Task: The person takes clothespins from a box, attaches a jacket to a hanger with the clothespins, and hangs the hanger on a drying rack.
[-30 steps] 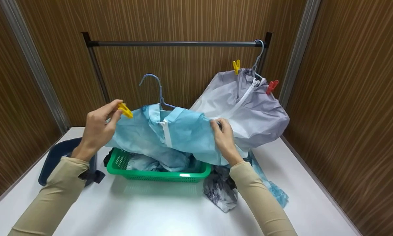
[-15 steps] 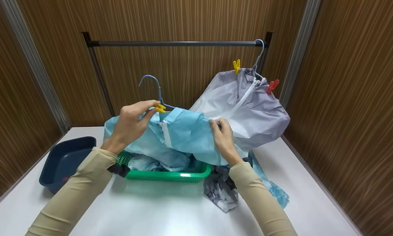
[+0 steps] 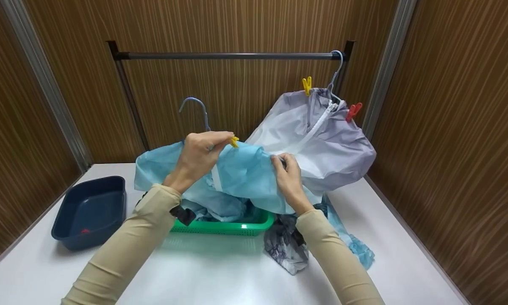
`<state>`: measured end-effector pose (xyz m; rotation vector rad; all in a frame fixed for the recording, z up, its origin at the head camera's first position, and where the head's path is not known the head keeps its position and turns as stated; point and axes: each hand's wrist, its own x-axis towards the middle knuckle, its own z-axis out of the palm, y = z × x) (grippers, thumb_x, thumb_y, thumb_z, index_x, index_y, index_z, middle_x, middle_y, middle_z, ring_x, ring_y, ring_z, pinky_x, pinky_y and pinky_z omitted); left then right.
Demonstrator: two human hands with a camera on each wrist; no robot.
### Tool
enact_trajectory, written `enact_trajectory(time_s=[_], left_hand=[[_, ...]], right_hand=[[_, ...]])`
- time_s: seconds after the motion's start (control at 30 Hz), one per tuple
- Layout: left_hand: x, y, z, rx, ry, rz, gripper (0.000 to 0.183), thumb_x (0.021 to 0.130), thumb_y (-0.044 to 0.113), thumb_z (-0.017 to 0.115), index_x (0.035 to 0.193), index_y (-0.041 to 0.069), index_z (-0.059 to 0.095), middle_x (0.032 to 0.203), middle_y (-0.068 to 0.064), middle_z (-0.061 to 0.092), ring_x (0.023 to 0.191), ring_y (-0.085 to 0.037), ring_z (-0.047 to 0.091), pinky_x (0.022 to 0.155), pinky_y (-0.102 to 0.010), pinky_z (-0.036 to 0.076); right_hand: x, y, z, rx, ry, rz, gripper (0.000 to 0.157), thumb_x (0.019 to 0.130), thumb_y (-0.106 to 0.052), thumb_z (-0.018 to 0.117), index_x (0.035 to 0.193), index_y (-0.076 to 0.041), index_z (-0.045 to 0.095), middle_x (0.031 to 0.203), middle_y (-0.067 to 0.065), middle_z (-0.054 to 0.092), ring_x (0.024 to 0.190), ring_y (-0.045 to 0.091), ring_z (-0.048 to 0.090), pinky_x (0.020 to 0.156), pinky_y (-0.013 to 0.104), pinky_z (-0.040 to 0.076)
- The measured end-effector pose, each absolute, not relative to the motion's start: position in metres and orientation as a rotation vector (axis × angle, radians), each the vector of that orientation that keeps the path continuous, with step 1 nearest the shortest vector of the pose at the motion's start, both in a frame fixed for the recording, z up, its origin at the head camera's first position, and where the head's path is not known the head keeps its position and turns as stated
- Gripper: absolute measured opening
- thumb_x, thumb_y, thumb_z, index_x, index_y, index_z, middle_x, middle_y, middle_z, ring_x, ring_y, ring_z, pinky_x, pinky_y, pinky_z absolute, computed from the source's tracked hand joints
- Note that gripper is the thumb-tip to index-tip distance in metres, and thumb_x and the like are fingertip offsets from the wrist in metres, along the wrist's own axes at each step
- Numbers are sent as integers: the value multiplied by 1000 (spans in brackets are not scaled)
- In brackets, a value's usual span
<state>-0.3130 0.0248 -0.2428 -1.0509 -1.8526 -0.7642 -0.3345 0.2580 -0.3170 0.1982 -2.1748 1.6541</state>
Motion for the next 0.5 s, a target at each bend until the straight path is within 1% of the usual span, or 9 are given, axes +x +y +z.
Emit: enact_trajectory(time_s=[0.07, 0.2, 0.3, 0.4, 0.5], left_hand=[[-313, 33, -242, -1062, -1875, -763, 24, 100, 2, 52, 80, 1, 66, 68, -8, 60, 66, -17, 58, 67, -25, 53], [-313, 46, -240, -1076, -1907, -732, 27, 101, 6, 51, 80, 2, 66, 67, -8, 60, 64, -16, 60, 66, -24, 54], [-315, 55, -241, -1070, -1914, -696, 30, 102, 7, 50, 76, 3, 65, 64, -6, 56, 60, -15, 56, 62, -24, 51], [-318, 61, -243, -1070, -1927, -651, 33, 102, 7, 50, 71, 4, 59, 60, -3, 45, 56, -13, 45, 56, -23, 43], [-321, 64, -247, -1069, -1957, -616, 34, 101, 6, 51, 67, 6, 52, 60, 1, 33, 56, -11, 35, 54, -20, 33]], right_hand=[[-334, 257, -317, 194, -2171, 1663, 26, 104, -26, 49, 99, -1, 55, 85, -3, 48, 80, 12, 44, 72, 23, 39], [-334, 256, -316, 192, -2173, 1660, 25, 104, -25, 49, 99, -1, 55, 86, -3, 49, 81, 11, 45, 73, 22, 39], [-334, 254, -316, 191, -2169, 1653, 25, 104, -24, 49, 98, -1, 55, 87, -4, 50, 83, 10, 47, 74, 21, 40], [-335, 254, -317, 196, -2158, 1644, 24, 103, -23, 50, 96, -1, 56, 86, -5, 51, 82, 10, 47, 73, 21, 40], [-335, 253, -318, 209, -2153, 1637, 24, 103, -24, 51, 96, -1, 56, 86, -4, 51, 81, 10, 47, 73, 21, 40]])
